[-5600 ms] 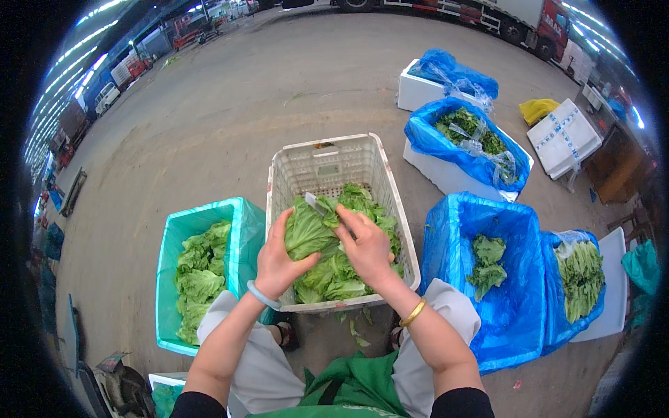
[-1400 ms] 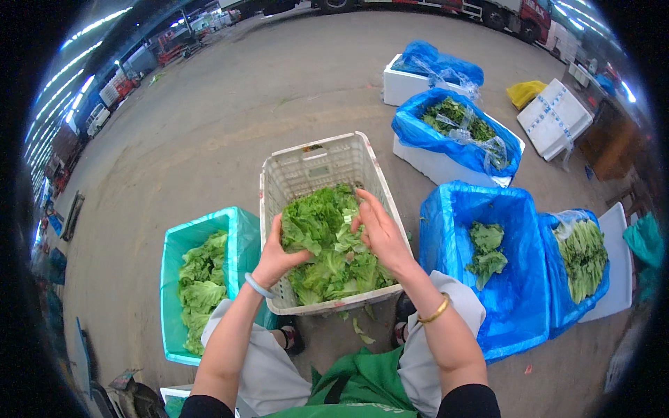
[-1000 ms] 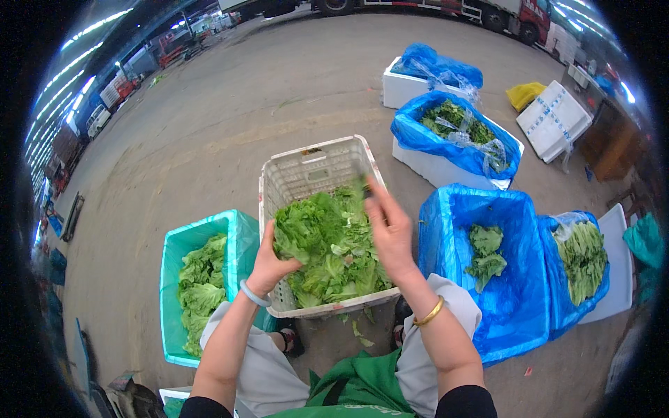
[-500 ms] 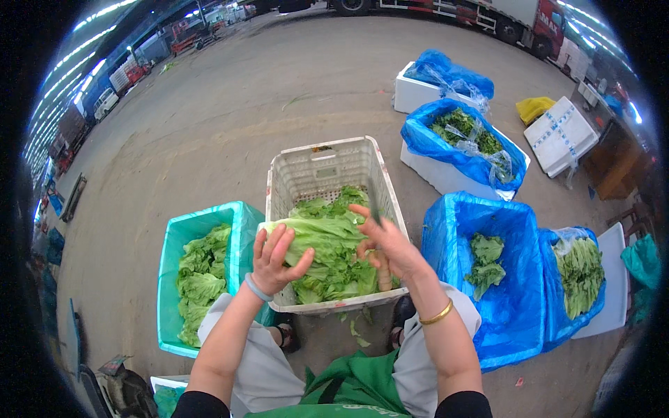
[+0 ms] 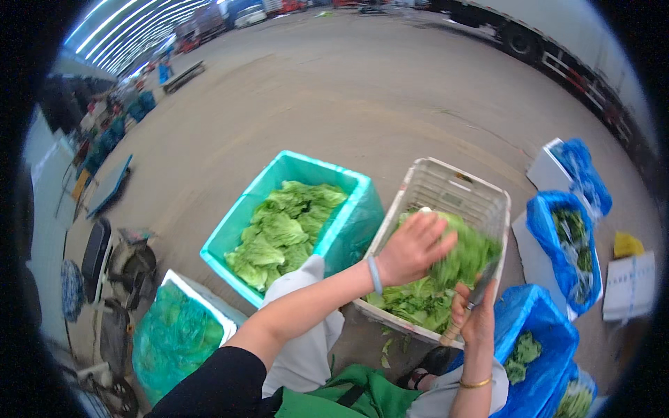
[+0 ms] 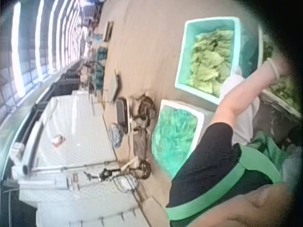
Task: The person sits on the floor and trims lettuce leaves using a knife, removing outer leaves and cutting the base. Trimmed lettuce is placed into a white basket, and discarded parts are placed into a blue-lined bin. The person handles multiple lettuce heads one at a time.
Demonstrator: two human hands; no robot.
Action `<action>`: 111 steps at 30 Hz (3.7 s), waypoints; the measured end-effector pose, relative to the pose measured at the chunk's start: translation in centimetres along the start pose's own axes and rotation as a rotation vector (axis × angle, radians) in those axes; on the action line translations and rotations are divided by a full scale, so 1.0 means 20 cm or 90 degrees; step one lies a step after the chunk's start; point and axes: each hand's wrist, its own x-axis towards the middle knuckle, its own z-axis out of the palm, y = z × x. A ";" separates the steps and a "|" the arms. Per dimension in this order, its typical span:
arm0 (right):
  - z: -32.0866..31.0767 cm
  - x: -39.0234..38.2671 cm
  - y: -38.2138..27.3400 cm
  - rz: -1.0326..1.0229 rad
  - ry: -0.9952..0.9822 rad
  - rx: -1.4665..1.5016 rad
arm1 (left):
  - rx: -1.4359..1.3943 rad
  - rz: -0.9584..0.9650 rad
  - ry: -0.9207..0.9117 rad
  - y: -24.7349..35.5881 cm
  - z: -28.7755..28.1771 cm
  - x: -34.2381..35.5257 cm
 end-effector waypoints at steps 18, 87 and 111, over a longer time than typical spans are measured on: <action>-0.09 0.25 0.16 0.105 0.169 -0.209 | -0.068 -1.298 0.026 -1.58 0.16 -1.49; -1.46 -1.25 -0.56 -0.004 0.519 -0.102 | -0.514 -0.109 -0.564 0.57 0.27 0.19; 0.06 0.12 -0.21 0.127 0.016 -0.236 | -1.479 -0.977 -0.001 0.11 0.41 -0.03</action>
